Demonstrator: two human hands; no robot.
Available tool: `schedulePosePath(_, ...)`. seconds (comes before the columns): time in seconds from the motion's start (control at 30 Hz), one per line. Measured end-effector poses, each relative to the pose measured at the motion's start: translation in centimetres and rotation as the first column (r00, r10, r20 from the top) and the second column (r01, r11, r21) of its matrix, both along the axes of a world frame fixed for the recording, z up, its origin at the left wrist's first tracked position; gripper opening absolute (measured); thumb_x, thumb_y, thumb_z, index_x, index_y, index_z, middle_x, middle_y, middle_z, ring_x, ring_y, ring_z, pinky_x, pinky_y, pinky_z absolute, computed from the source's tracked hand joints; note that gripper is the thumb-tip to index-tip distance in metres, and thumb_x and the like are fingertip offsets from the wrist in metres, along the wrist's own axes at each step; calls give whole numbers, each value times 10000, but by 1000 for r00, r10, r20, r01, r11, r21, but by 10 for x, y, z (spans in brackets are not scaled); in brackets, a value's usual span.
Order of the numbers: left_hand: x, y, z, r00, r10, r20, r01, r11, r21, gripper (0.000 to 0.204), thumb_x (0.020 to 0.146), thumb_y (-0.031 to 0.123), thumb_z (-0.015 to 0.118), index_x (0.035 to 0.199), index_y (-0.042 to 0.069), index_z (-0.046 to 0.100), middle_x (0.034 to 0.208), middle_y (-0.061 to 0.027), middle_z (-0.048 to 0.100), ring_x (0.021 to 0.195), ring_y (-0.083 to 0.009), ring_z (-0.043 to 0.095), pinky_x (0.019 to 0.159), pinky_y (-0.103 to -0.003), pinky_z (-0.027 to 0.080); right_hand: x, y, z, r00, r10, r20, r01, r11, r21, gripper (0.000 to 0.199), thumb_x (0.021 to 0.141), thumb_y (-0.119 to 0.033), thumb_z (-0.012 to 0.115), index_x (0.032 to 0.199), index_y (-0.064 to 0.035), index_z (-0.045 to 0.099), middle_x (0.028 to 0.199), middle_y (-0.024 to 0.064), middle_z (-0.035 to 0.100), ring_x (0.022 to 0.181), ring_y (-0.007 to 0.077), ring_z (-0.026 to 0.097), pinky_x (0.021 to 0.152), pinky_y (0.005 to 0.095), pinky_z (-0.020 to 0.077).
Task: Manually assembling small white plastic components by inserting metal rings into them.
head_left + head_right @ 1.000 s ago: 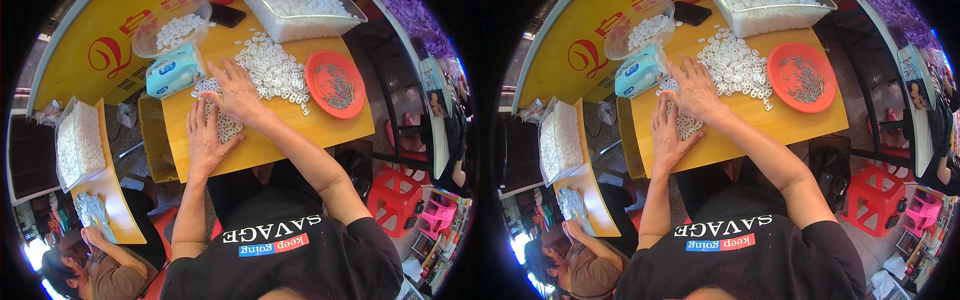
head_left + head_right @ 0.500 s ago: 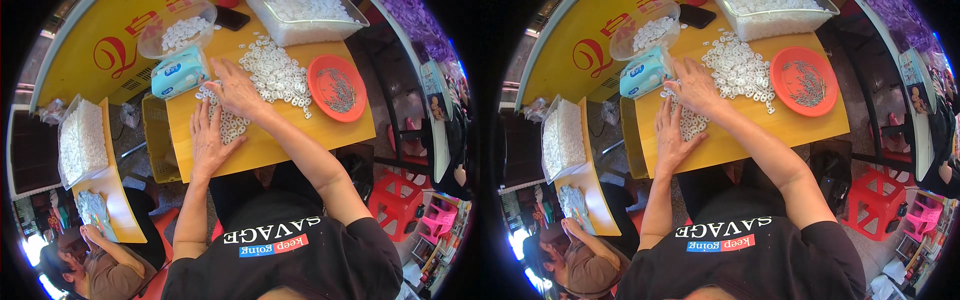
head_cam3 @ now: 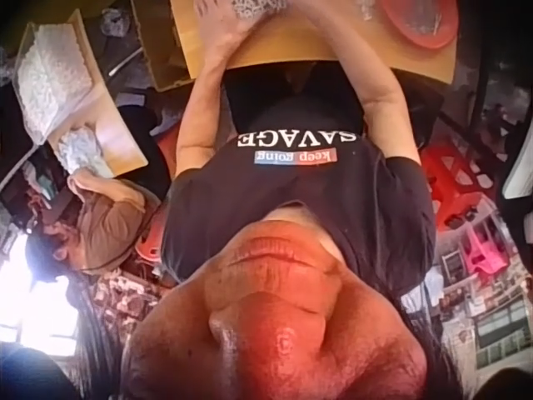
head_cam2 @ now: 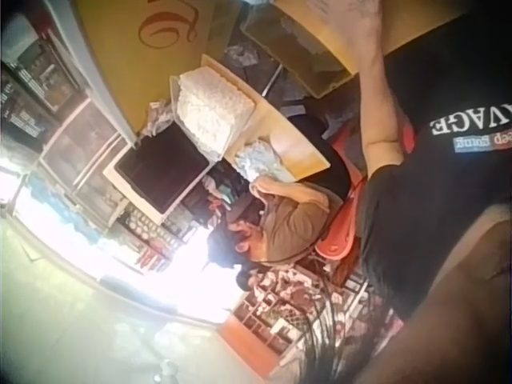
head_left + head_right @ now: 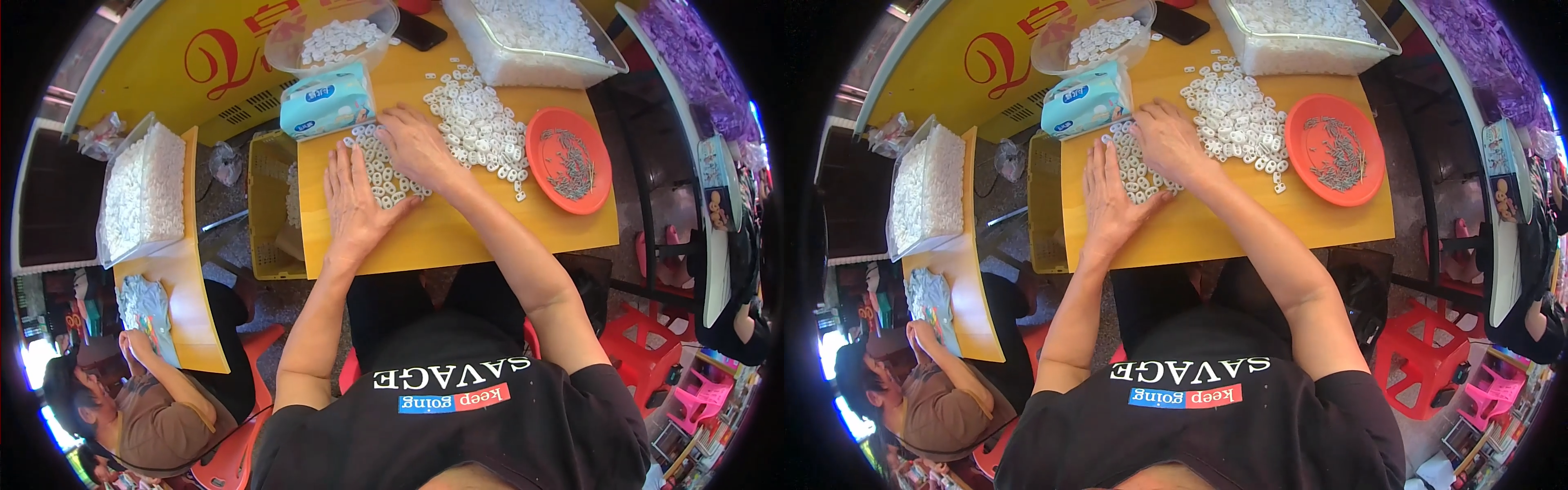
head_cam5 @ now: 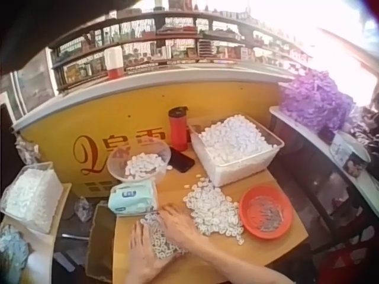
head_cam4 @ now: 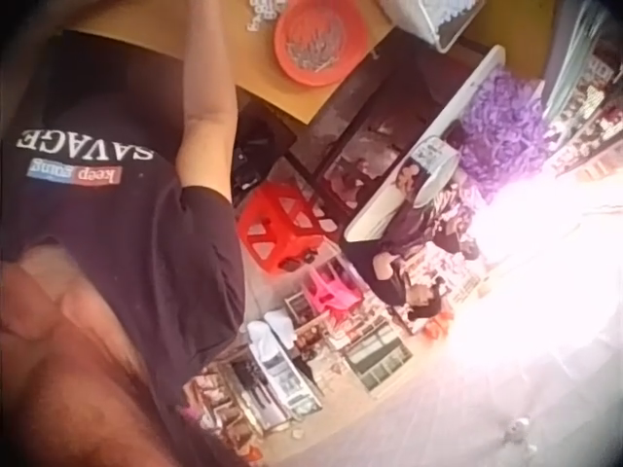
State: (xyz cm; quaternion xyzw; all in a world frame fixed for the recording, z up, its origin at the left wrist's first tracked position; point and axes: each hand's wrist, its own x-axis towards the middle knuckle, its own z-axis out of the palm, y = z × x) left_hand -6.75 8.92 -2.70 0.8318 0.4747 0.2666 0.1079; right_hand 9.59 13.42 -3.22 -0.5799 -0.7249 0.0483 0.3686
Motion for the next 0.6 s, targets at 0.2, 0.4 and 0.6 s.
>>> schedulePosePath(0.2, 4, 18, -1, 999, -35, -23, 36, 999, 19, 1101, 643, 478, 836, 1454, -25, 285, 1501, -288, 276, 1390, -465, 257, 1146, -539, 205, 1, -21, 2, 994, 106, -39, -106, 994, 1, 283, 944, -212, 553, 1131, -6, 608, 1172, 212, 616, 1189, 392, 526, 1012, 465, 417)
schedulePosePath(0.4, 2, 21, 0, 992, -116, 49, 114, 993, 37, 1069, 610, 415, 855, 1442, 9, 319, 1472, -253, 325, 1376, -434, 295, 1133, -525, 245, 6, -30, 5, 963, 198, -183, -202, 979, -7, 314, 941, -246, 575, 1148, -14, 610, 1192, 224, 610, 1180, 399, 535, 999, 469, 430)
schedulePosePath(0.6, 2, 23, 5, 991, -127, 43, 125, 991, 40, 1049, 609, 397, 855, 1427, -1, 332, 1455, -237, 345, 1362, -427, 311, 1132, -515, 250, 3, -28, 4, 982, 121, -147, -120, 993, 19, 362, 949, -290, 571, 1190, -20, 593, 1251, 233, 583, 1203, 411, 521, 1025, 466, 410)
